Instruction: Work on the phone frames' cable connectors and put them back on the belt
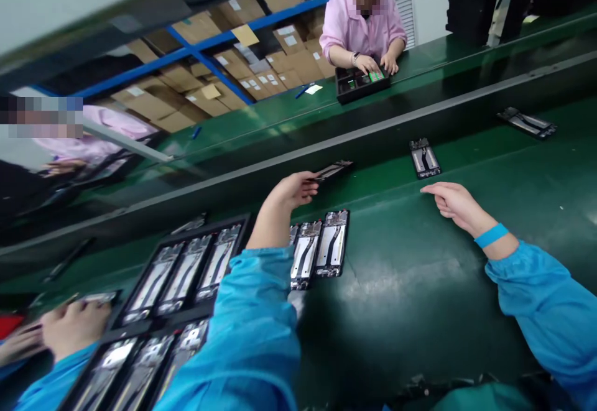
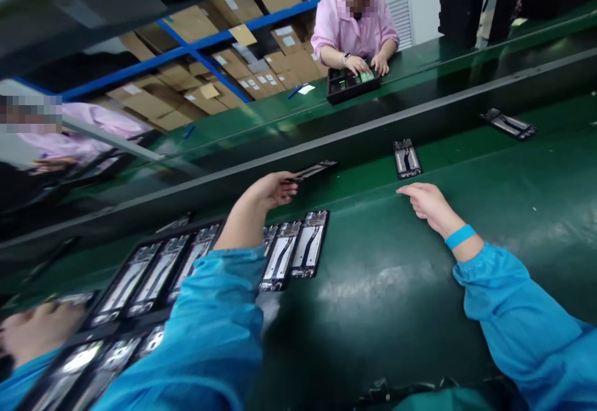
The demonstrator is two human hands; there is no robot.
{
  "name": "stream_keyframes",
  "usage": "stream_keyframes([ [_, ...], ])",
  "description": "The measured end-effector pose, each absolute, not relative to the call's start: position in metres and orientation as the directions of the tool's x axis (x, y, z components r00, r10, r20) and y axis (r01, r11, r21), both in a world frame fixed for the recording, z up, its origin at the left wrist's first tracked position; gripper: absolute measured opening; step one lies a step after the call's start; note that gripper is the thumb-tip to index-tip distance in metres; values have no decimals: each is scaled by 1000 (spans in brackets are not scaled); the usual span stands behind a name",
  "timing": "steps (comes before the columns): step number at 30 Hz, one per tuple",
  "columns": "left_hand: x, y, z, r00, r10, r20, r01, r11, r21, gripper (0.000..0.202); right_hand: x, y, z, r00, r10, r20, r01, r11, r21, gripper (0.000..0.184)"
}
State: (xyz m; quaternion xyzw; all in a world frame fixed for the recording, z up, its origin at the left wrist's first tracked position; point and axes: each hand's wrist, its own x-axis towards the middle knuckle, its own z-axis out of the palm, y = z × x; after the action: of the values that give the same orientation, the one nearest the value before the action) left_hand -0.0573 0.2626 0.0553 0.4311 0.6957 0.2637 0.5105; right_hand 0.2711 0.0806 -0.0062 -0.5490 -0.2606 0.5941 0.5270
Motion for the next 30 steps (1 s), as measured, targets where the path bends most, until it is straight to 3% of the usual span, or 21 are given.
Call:
stream_keyframes([
  [4,0,190,31,161,788,-594,297,535,791,34,244,76,-5,38,902,-430,-212,-413,-886,35],
  [6,26,141,20,317,724,-613,297,538,789,41,234,72,-5,15,916,-401,-32,-400,-916,45],
  [10,47,61,18,585,473,-659,427,511,746,62,244,54,-1,-24,956,-293,270,-276,-922,35],
  [12,44,43,24,646,530,-550,510,237,827,61,261,41,5,-188,923,-337,377,-249,-892,29],
  [14,39,36,27,672,700,-242,521,-214,826,48,277,27,14,-365,834,-414,534,-177,-827,29],
  [16,37,36,24,680,729,77,514,-549,659,44,289,14,23,-393,810,-435,666,-75,-742,25],
  [18,37,38,16,735,658,162,499,-687,529,68,296,2,30,-291,878,-381,756,-33,-654,18],
  [20,37,37,7,781,613,120,494,-723,482,75,302,-11,34,-136,940,-314,806,-80,-587,24],
  [22,37,36,2,802,594,66,495,-722,484,68,305,-24,36,-32,949,-314,828,-151,-541,27],
  [26,49,36,7,803,596,6,503,-683,530,54,300,-47,36,-37,907,-418,887,-162,-432,32],
  [30,81,35,12,836,544,67,414,-707,574,31,288,-56,37,-17,894,-447,943,-135,-306,35],
])
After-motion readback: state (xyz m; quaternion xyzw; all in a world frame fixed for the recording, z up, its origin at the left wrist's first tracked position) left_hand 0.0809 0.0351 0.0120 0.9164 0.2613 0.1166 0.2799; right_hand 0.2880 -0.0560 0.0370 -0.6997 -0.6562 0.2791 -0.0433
